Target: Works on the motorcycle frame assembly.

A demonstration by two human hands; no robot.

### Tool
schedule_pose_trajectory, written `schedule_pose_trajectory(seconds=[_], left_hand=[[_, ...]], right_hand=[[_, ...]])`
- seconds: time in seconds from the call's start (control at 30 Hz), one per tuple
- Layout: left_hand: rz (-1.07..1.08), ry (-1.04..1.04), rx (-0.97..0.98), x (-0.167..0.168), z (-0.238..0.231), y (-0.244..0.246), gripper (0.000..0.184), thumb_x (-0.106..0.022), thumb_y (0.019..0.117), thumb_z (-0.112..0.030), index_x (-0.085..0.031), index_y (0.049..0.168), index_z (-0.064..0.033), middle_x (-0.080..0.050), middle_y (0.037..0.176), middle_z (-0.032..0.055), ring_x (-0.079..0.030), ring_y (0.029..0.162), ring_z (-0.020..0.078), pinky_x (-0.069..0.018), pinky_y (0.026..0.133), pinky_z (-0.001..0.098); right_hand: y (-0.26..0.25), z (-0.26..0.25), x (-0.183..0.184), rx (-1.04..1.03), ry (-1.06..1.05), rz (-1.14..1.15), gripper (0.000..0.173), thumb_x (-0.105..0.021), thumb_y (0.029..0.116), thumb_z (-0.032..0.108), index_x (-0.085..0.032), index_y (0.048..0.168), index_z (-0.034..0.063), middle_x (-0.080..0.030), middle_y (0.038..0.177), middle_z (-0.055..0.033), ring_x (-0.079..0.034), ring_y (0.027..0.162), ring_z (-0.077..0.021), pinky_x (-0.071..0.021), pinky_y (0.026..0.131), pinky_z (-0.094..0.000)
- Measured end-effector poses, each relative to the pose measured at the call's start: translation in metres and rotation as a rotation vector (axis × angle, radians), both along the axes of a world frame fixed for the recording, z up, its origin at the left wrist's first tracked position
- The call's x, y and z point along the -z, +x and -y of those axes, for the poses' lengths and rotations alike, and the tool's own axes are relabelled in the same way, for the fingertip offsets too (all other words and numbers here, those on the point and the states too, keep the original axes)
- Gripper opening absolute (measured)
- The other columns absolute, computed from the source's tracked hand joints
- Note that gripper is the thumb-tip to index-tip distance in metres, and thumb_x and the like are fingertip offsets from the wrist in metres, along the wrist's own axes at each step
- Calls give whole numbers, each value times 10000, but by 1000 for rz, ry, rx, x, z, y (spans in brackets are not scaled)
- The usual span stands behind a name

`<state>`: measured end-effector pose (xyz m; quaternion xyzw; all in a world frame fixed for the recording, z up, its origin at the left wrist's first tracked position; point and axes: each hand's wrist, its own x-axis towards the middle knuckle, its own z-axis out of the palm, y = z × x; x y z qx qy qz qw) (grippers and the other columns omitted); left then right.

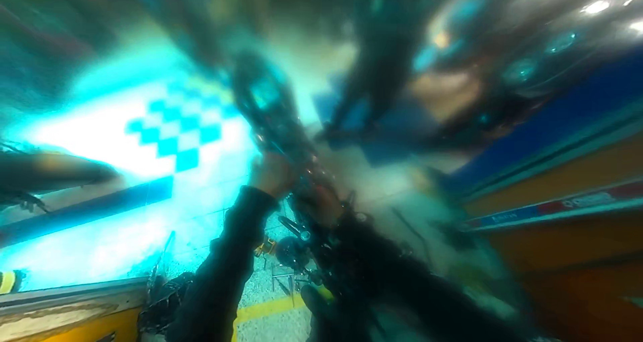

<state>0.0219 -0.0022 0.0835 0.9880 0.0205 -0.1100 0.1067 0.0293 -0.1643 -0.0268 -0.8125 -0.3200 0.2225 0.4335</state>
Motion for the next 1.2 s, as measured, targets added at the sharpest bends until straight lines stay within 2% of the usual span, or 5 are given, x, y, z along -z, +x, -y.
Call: schedule_pose_trajectory(seconds=[0.4, 0.63, 0.93, 1.07, 1.2], left_hand=[[86, 203, -42, 4, -10, -24, 638, -292, 1073, -591, -778, 1139, -184, -655, 1387, 45, -470, 1429, 304, -166, 1205, 672], [165, -409, 308, 21, 7, -21, 497, -410, 1066, -482, -762, 1175, -149, -594, 1452, 51, -412, 1464, 282, -235, 1223, 585], [308, 237, 17, 15, 17, -28, 487, -497, 1039, -531, -790, 979, -146, -744, 1133, 61, -671, 1154, 288, -460, 1039, 589], [207, 255, -232, 20, 71, -26, 639, -612, 990, -398, -480, 1495, -31, -668, 1218, 260, -640, 1127, 458, -432, 1012, 658], [690, -385, -77, 77, 67, -37, 330, -747, 894, -132, -693, 1209, -53, -662, 1141, 174, -598, 1135, 345, -440, 1055, 528]], right_hand=[[3, 10, 3, 68, -11, -51, 253, -669, 993, 307, -760, 1090, 92, -742, 1040, -118, -704, 1007, -268, -539, 947, -545], [5, 6, -1, 105, -121, -38, 247, -669, 973, 157, -724, 1182, 39, -709, 1149, -216, -675, 1100, -385, -507, 986, -601], [-3, -6, -6, 90, -208, -8, 218, -646, 1002, 289, -764, 1139, 167, -749, 1090, -105, -706, 1043, -304, -536, 943, -576], [-20, -5, -35, 375, -83, -272, 278, -523, 1064, 88, -640, 1279, -44, -671, 1222, -223, -639, 1140, -299, -481, 1024, -426], [-19, 6, -48, 401, 26, -341, 300, -482, 1067, 49, -573, 1328, -66, -659, 1211, -180, -639, 1080, -186, -505, 979, -315]])
